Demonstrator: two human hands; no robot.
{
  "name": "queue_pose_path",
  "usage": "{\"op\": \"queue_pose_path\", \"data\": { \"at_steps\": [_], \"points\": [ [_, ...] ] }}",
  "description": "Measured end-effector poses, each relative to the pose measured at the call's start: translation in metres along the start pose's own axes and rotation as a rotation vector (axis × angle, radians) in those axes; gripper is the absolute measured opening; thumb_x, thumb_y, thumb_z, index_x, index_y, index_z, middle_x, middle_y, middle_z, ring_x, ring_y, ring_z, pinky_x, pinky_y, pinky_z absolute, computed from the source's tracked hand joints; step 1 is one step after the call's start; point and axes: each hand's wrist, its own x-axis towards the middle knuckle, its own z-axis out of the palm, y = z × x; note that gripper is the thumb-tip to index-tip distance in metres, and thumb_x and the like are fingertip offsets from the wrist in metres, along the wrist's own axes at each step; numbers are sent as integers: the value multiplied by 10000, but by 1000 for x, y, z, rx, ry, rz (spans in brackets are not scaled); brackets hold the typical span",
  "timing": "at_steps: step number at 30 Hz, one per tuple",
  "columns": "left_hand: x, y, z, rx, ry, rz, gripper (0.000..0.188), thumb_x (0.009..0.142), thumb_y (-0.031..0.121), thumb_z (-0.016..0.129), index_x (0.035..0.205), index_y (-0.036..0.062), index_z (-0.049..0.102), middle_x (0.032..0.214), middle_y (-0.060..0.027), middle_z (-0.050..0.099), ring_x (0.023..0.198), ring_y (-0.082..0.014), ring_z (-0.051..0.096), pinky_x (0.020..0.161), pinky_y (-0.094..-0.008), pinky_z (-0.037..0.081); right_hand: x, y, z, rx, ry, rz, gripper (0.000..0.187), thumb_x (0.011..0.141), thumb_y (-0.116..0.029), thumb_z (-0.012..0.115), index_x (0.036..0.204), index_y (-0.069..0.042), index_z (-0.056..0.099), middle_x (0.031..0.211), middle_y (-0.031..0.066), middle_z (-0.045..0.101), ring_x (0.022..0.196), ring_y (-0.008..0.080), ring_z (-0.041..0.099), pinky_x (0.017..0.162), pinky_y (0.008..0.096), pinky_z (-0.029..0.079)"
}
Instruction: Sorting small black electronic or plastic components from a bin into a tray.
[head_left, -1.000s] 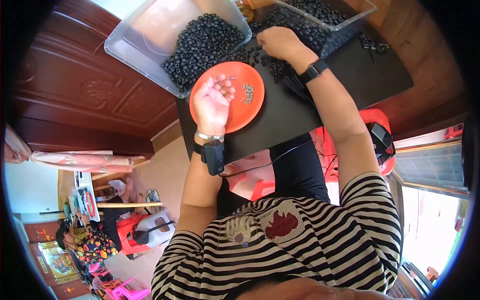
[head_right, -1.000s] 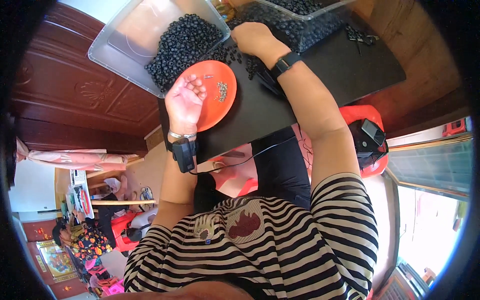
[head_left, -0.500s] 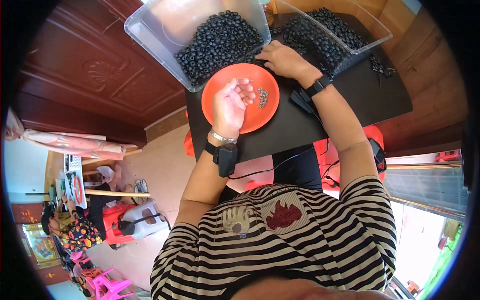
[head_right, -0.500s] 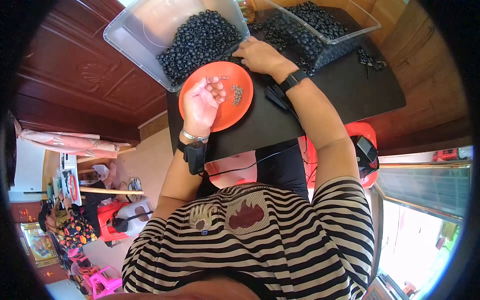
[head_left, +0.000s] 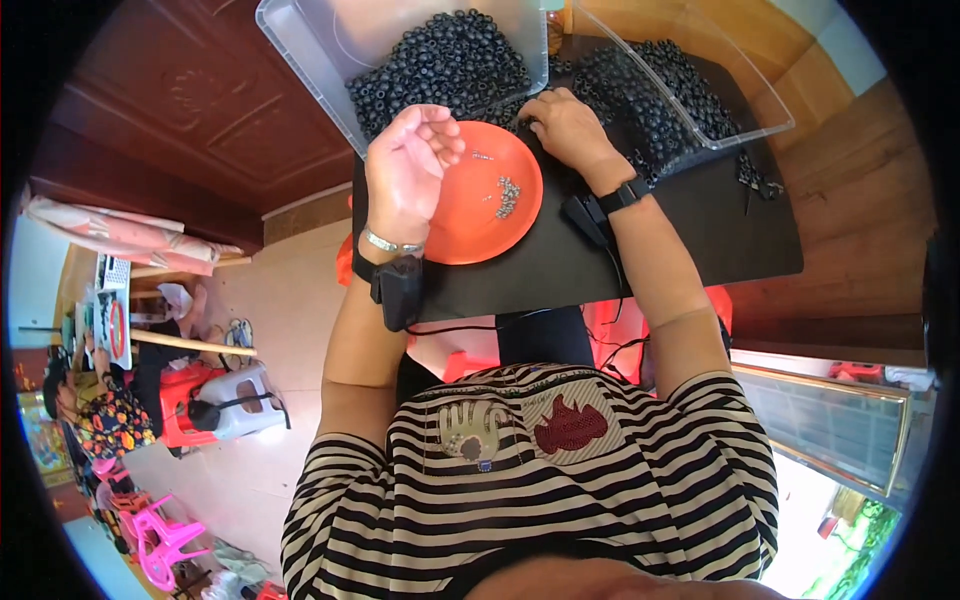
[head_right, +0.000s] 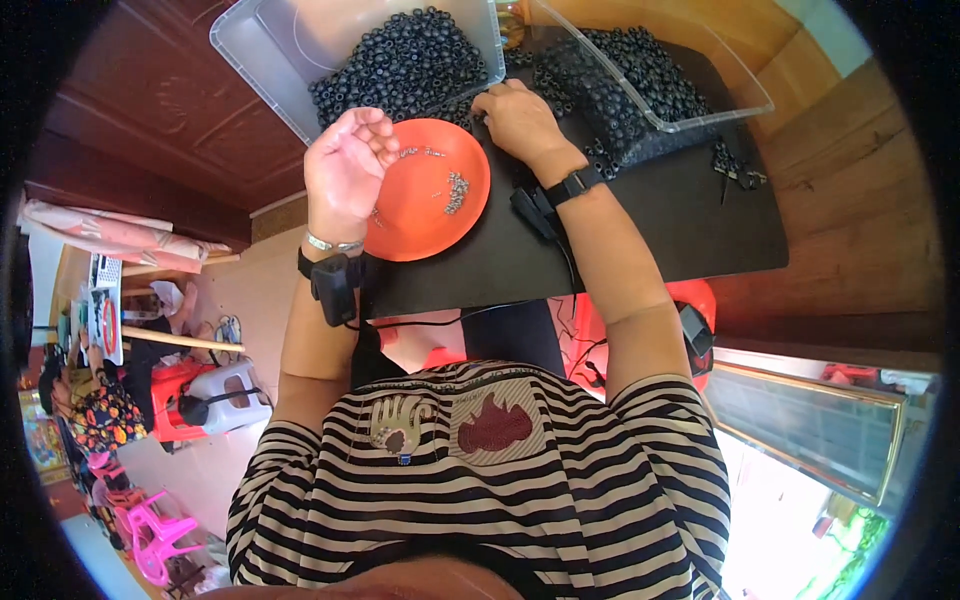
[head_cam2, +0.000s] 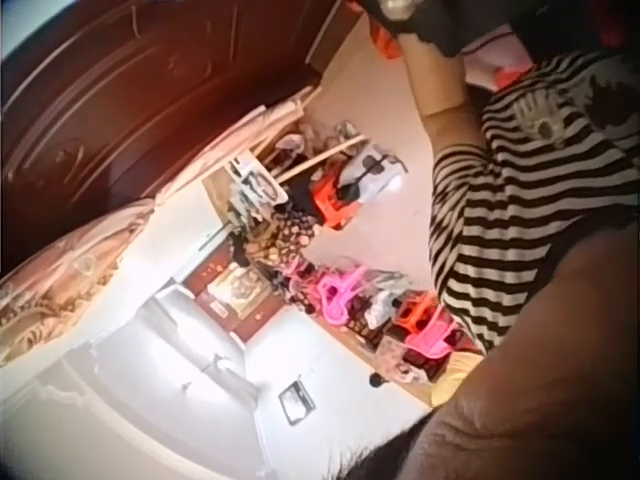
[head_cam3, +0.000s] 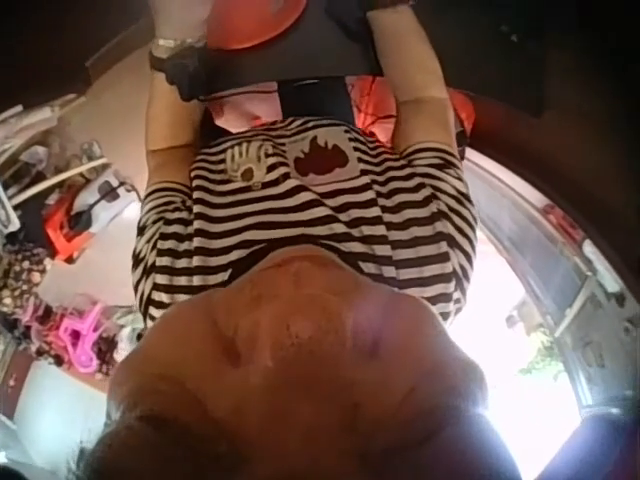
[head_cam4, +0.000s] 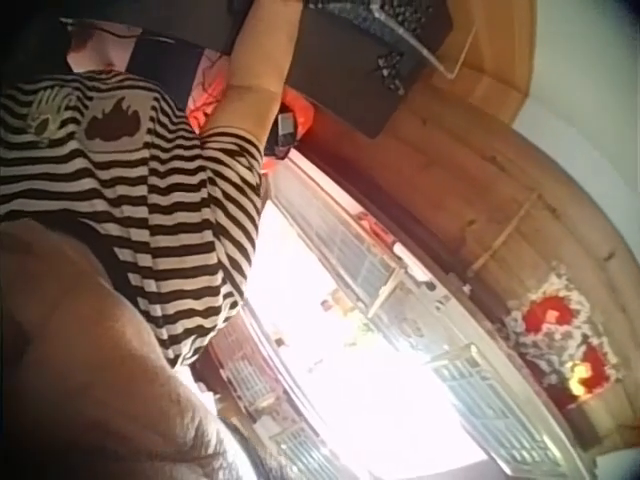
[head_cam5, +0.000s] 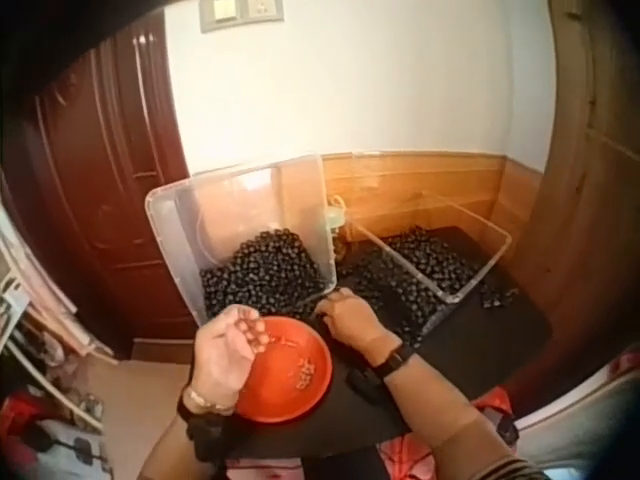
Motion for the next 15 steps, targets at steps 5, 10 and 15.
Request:
{"op": "queue_pose_path", "data": {
  "at_steps": [5,10,15],
  "points": [
    [5,-17,-21,222,228,181,228,882,215,463,880,20,579,747,-78,606,609,-146,556,565,-241,416,4,-7,0,102,138,-107,251,735,-85,620,984,-95,652,883,82,605,953,274,545,826,363,469],
    [9,-23,-18,346,186,164,251,901,238,453,877,22,578,747,-61,596,614,-137,533,562,-243,390,4,-4,5,120,32,-121,202,745,-106,616,936,-64,664,898,82,621,958,273,551,824,355,469],
    [11,-23,-12,330,181,208,205,881,181,456,817,38,587,700,-44,604,541,-94,516,499,-207,378,4,4,8,15,32,-86,190,760,-112,601,935,-56,647,916,88,625,937,274,564,811,364,471]
  ]
}}
